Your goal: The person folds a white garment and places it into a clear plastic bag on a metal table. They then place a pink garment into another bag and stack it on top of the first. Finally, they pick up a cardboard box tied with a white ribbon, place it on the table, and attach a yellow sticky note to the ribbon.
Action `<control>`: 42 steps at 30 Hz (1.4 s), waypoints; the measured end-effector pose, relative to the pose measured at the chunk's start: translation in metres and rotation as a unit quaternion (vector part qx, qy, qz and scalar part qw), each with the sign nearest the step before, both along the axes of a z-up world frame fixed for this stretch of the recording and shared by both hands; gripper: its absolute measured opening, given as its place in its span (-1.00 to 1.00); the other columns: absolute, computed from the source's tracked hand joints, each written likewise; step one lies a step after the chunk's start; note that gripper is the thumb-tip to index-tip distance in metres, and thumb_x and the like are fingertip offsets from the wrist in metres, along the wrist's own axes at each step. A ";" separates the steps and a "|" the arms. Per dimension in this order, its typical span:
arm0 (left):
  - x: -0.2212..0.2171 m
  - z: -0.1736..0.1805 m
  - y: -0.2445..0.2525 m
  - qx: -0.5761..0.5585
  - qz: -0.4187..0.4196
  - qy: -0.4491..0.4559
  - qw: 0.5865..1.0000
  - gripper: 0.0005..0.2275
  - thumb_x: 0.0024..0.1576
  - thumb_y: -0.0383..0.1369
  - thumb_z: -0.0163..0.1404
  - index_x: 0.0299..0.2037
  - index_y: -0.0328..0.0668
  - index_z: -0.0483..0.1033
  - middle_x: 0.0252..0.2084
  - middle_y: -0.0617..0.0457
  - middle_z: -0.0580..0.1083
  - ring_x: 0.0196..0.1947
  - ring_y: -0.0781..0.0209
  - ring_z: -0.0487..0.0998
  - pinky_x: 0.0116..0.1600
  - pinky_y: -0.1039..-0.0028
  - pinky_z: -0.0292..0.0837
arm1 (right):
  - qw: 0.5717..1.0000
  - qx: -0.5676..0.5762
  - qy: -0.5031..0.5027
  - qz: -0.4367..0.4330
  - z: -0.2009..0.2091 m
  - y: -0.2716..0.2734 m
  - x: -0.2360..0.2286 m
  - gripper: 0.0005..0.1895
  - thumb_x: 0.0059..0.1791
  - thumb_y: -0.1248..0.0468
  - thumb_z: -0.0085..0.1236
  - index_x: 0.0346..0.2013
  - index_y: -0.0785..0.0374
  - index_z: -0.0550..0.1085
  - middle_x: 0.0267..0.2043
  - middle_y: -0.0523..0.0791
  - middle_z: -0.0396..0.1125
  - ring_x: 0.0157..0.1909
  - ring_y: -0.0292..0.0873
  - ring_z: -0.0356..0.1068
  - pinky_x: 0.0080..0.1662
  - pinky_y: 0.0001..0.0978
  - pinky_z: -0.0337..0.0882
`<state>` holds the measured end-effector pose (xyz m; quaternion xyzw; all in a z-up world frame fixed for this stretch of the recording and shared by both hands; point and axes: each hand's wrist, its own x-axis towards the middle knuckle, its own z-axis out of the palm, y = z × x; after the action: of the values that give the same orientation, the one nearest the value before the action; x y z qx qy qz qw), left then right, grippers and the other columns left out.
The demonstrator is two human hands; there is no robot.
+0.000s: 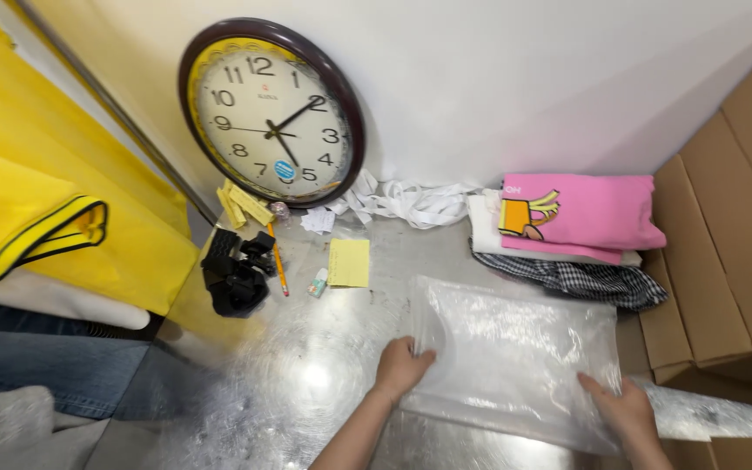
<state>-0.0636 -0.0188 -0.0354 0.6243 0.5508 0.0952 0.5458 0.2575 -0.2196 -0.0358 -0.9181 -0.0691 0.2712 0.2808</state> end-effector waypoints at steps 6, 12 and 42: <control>-0.111 -0.038 -0.020 -0.027 0.068 -0.044 0.996 -0.79 0.07 -0.19 0.12 -0.13 0.04 0.55 -0.13 0.23 0.63 -0.10 0.40 0.63 0.03 0.55 0.48 | 0.996 -0.050 0.051 0.052 -0.058 -0.002 -0.047 -0.35 -0.21 -0.06 0.52 -0.09 0.46 0.75 -0.10 0.21 0.67 -0.05 0.16 0.61 0.05 -0.12 0.44; -0.323 -0.138 0.011 -0.097 0.264 0.015 0.959 -0.15 -0.10 -0.30 0.41 0.46 -0.09 0.29 0.39 0.08 0.48 0.16 0.23 0.68 0.30 0.50 0.47 | 0.991 -0.065 0.089 0.080 -0.070 0.049 -0.233 -0.33 -0.28 -0.01 0.58 0.09 0.10 0.70 -0.09 -0.03 0.70 -0.05 -0.04 0.67 0.06 -0.29 0.53; -0.373 -0.049 0.111 0.481 -0.019 0.268 0.835 -0.03 -0.14 -0.06 0.20 0.55 0.04 0.03 0.54 -0.34 0.04 0.48 -0.38 0.12 0.45 -0.13 0.08 | 0.981 0.194 0.032 0.002 0.070 0.064 -0.399 -0.44 -0.04 0.20 0.31 0.26 -0.14 0.44 -0.03 -0.15 0.49 -0.21 -0.18 0.56 -0.11 -0.37 0.49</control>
<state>-0.4362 0.0926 -0.0842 0.8193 0.5484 0.1668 0.0099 -0.1416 -0.1555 0.0339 -0.8369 -0.1133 0.2827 0.4548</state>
